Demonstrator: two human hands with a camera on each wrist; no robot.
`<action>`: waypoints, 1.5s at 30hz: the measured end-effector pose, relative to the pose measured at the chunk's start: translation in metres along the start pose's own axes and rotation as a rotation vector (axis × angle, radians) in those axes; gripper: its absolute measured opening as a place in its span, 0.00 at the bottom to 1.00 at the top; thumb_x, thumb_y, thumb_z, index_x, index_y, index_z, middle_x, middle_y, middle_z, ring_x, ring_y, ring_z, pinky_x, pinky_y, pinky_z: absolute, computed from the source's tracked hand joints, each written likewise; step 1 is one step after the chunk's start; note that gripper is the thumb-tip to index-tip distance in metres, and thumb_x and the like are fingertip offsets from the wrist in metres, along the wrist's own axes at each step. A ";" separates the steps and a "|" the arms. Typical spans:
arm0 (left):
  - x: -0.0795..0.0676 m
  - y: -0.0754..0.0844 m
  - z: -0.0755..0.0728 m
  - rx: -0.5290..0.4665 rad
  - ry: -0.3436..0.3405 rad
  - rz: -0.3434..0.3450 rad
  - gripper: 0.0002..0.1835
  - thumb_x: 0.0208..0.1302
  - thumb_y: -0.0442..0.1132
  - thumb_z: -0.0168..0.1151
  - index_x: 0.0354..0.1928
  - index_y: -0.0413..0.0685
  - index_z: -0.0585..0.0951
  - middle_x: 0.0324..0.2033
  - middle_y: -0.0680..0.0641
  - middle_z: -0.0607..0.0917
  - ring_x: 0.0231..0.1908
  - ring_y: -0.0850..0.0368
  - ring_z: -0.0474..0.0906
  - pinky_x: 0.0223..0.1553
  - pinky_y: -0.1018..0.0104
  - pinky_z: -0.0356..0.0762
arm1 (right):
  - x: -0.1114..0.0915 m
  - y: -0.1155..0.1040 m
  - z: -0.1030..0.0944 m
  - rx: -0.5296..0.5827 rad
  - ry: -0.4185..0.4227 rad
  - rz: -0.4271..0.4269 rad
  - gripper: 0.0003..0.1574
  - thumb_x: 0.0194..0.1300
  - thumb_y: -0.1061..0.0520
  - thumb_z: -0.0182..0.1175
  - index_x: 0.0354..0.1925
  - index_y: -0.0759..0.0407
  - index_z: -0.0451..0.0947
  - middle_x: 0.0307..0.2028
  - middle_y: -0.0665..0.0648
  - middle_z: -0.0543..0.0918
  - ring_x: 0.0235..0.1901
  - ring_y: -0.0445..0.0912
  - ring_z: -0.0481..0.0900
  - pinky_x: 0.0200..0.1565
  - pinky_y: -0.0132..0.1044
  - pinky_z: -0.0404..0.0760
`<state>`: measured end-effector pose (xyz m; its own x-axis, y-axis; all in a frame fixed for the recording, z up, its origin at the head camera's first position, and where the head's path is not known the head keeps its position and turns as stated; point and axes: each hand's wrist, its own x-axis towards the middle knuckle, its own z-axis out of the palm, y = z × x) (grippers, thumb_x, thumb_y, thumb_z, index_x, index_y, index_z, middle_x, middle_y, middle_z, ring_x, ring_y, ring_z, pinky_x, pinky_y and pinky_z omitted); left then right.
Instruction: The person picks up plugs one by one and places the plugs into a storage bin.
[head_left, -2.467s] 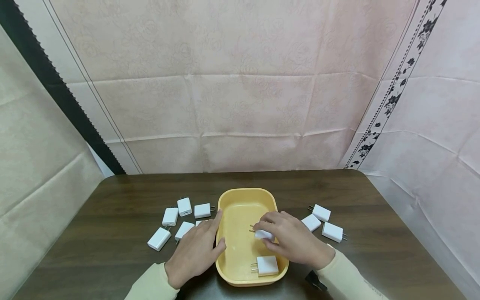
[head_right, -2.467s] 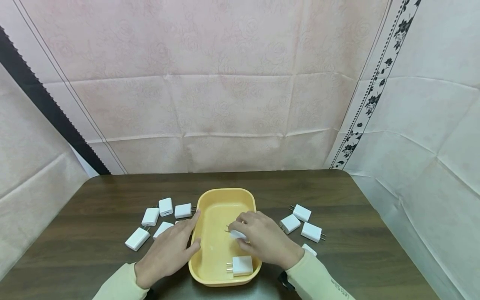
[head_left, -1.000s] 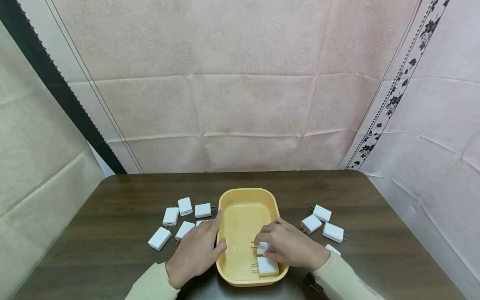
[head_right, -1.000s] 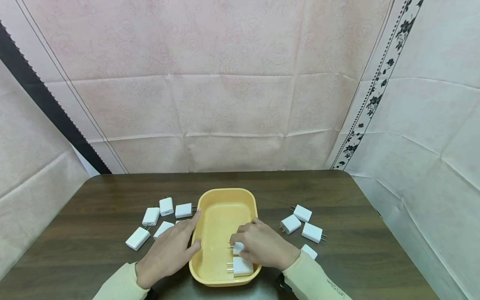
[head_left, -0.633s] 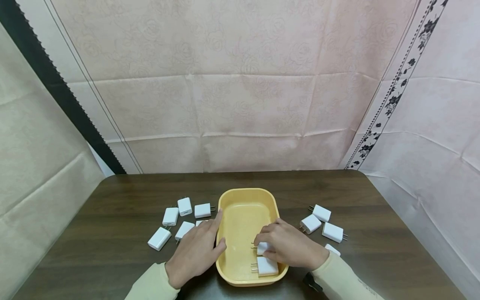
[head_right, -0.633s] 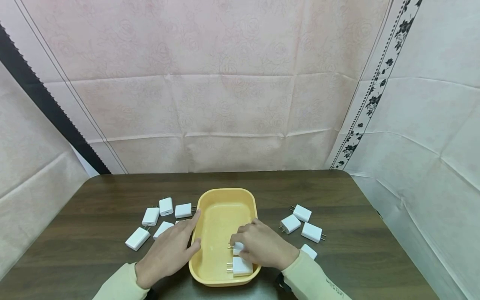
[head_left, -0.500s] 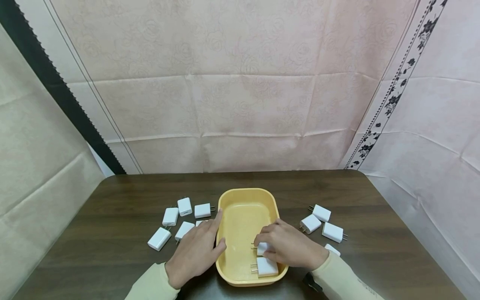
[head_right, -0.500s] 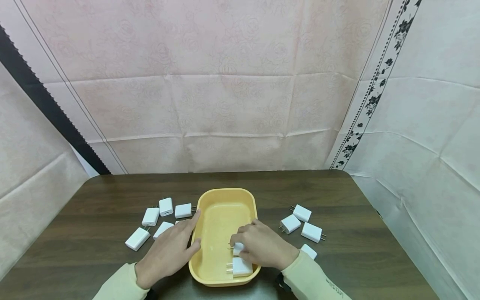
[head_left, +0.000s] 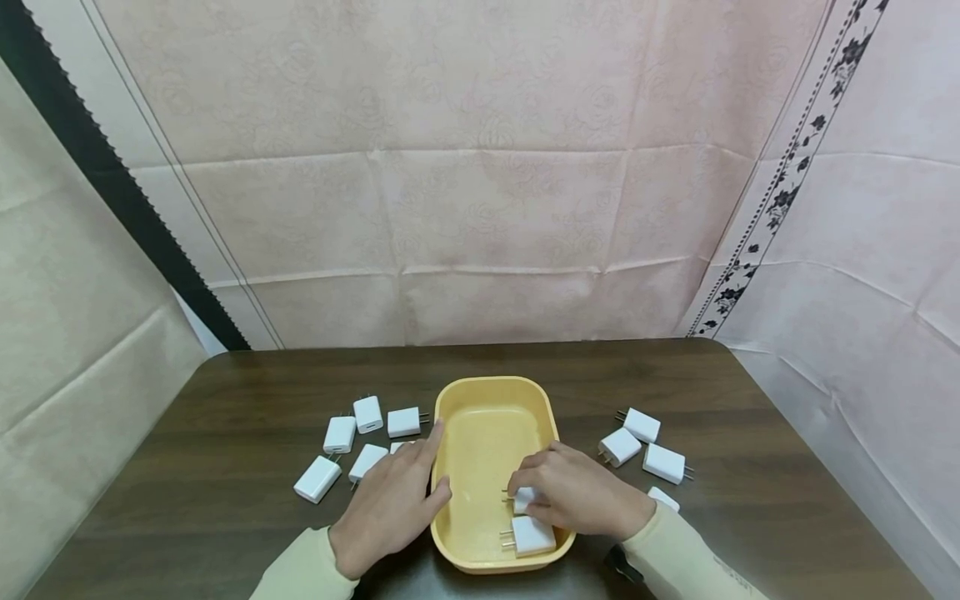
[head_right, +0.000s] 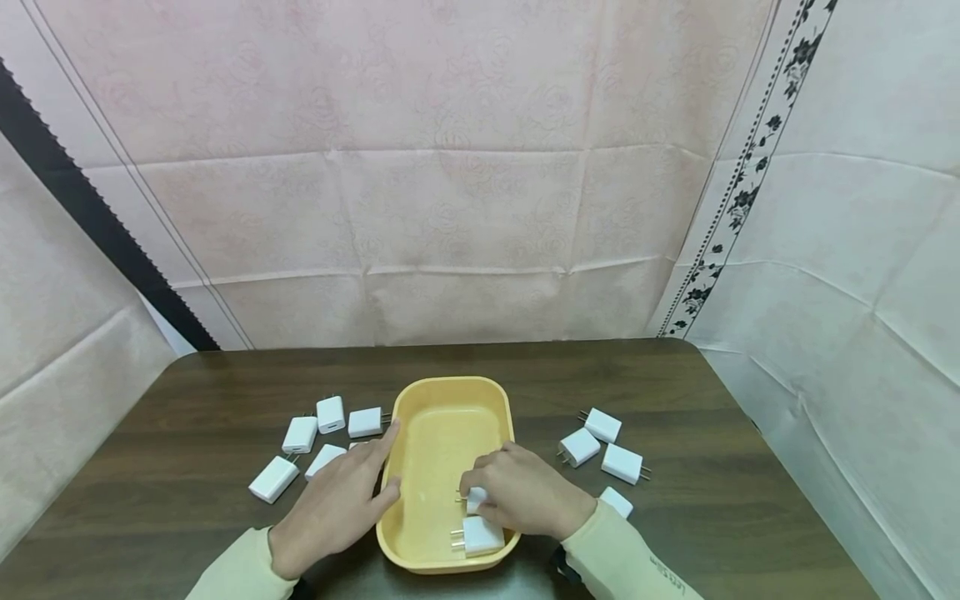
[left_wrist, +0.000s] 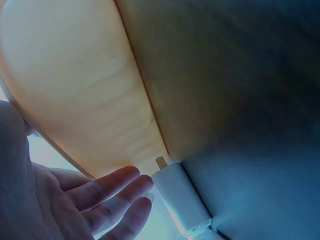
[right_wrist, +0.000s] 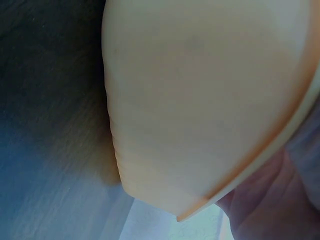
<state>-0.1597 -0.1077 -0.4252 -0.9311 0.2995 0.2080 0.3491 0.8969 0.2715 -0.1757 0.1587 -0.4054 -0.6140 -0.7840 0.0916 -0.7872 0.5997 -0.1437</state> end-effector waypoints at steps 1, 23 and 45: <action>0.000 0.000 0.000 0.001 0.001 0.000 0.37 0.69 0.50 0.57 0.76 0.45 0.64 0.58 0.42 0.84 0.56 0.49 0.81 0.58 0.48 0.76 | 0.000 0.000 0.000 -0.001 -0.001 0.001 0.11 0.62 0.54 0.70 0.45 0.44 0.87 0.43 0.41 0.87 0.44 0.34 0.81 0.53 0.41 0.77; -0.001 -0.001 0.002 0.012 0.024 0.014 0.36 0.68 0.49 0.58 0.76 0.45 0.65 0.56 0.43 0.85 0.54 0.49 0.82 0.56 0.49 0.76 | 0.001 -0.002 0.001 -0.007 -0.031 0.002 0.07 0.65 0.52 0.69 0.42 0.43 0.88 0.40 0.39 0.88 0.43 0.33 0.81 0.51 0.38 0.77; -0.001 0.000 0.001 0.006 0.020 0.013 0.36 0.68 0.49 0.58 0.76 0.44 0.65 0.56 0.43 0.85 0.55 0.49 0.82 0.56 0.49 0.77 | 0.000 0.000 0.000 -0.011 0.039 -0.037 0.09 0.63 0.54 0.70 0.43 0.45 0.88 0.41 0.41 0.88 0.43 0.36 0.82 0.50 0.37 0.80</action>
<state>-0.1595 -0.1080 -0.4262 -0.9244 0.3042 0.2302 0.3601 0.8949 0.2634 -0.1753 0.1590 -0.4052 -0.5859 -0.7990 0.1354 -0.8100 0.5722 -0.1289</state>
